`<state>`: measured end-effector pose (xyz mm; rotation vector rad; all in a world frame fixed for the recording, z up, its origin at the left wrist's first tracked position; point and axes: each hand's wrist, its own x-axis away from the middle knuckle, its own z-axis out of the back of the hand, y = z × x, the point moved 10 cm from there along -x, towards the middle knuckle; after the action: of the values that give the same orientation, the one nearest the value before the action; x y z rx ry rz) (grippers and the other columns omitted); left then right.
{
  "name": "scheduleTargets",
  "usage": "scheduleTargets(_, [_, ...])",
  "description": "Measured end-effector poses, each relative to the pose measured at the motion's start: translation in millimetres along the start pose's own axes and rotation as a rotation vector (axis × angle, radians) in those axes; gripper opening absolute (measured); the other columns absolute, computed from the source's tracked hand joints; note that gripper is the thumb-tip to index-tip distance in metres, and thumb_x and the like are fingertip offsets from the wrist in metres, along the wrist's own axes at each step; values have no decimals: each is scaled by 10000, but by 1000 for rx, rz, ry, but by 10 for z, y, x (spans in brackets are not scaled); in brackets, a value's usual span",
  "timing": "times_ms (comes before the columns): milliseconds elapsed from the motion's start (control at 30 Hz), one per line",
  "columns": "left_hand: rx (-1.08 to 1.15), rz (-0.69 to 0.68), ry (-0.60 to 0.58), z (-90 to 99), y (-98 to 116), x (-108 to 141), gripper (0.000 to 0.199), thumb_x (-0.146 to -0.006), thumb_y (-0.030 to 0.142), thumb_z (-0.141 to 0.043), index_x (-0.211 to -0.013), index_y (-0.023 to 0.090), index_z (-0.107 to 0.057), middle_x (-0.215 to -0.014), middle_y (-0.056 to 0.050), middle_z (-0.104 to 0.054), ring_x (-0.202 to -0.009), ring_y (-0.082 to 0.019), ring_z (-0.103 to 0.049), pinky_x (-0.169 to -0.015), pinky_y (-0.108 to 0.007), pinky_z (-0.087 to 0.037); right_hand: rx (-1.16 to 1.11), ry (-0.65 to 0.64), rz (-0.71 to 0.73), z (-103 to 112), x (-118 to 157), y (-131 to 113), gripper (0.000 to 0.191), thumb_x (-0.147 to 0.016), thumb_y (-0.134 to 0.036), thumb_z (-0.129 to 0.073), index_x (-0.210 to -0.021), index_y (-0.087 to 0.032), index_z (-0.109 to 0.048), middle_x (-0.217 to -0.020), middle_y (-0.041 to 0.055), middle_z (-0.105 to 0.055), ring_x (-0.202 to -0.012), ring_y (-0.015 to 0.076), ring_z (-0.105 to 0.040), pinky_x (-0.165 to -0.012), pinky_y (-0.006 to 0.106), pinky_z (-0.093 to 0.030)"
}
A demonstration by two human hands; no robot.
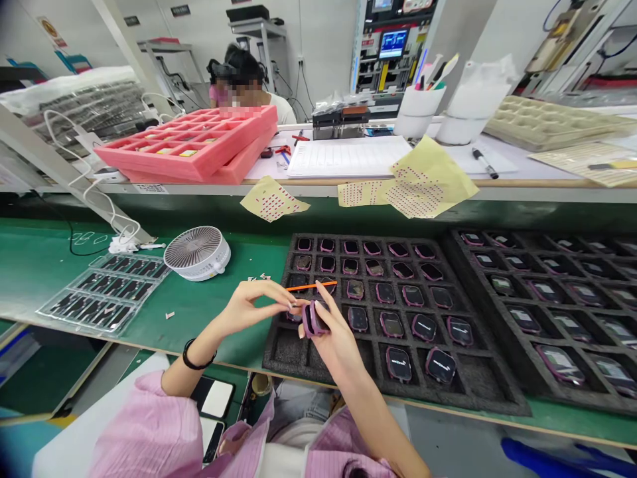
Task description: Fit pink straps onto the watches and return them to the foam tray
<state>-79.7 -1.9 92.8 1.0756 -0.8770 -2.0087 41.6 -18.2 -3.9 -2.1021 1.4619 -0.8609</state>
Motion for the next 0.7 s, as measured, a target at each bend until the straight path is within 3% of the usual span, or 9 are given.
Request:
scheduleTargets(100, [115,-81,-221,-253,253,-72,112,-854,285,-656,-851,242,-760,-928,-88,-751,-909,-208,-692,-869,-361,-530,-25,-35,-54,-47,31,49,420,-786,-281,-694,-1203,-287,-649,-784,-1,-660,-652,146,-583,-498,257,-459])
scheduleTargets(200, [83,-39,-314,-334,213,-133,150,-843,368,-661,-808,285,-781,-918,-87,-747,-934,-229,-665,-927,-398,-488,-42,-62,-94,-82,66,76,397,-792,-263,-685,-1188,-281,-658,-818,3,-663,-626,130,-563,-475,245,-465])
scheduleTargets(333, [63,18,-392,-353,139,-185,187,-820,454,-665,-773,323,-790,-898,-90,-736,-938,-243,-646,-955,-412,-459,-29,-124,-113,-142,88,86,345,-798,-269,-677,-1142,-246,-676,-841,27,-681,-612,140,-586,-443,243,-457])
scheduleTargets(467, [69,38,-460,-350,159,-201,198,-809,488,-664,-785,341,-794,-864,-91,-728,-907,-244,-643,-934,-395,-466,4,-222,-201,-217,115,173,238,-819,-305,-657,-1023,-189,-698,-850,77,-705,-739,219,-674,-426,234,-424])
scheduleTargets(700, [66,-78,-486,-361,308,-211,202,-852,439,-633,-826,322,-795,-857,-86,-718,-853,-208,-623,-859,-349,-482,-53,-295,-268,-294,151,245,176,-799,-294,-698,-931,-179,-685,-776,49,-695,-778,226,-699,-416,208,-415])
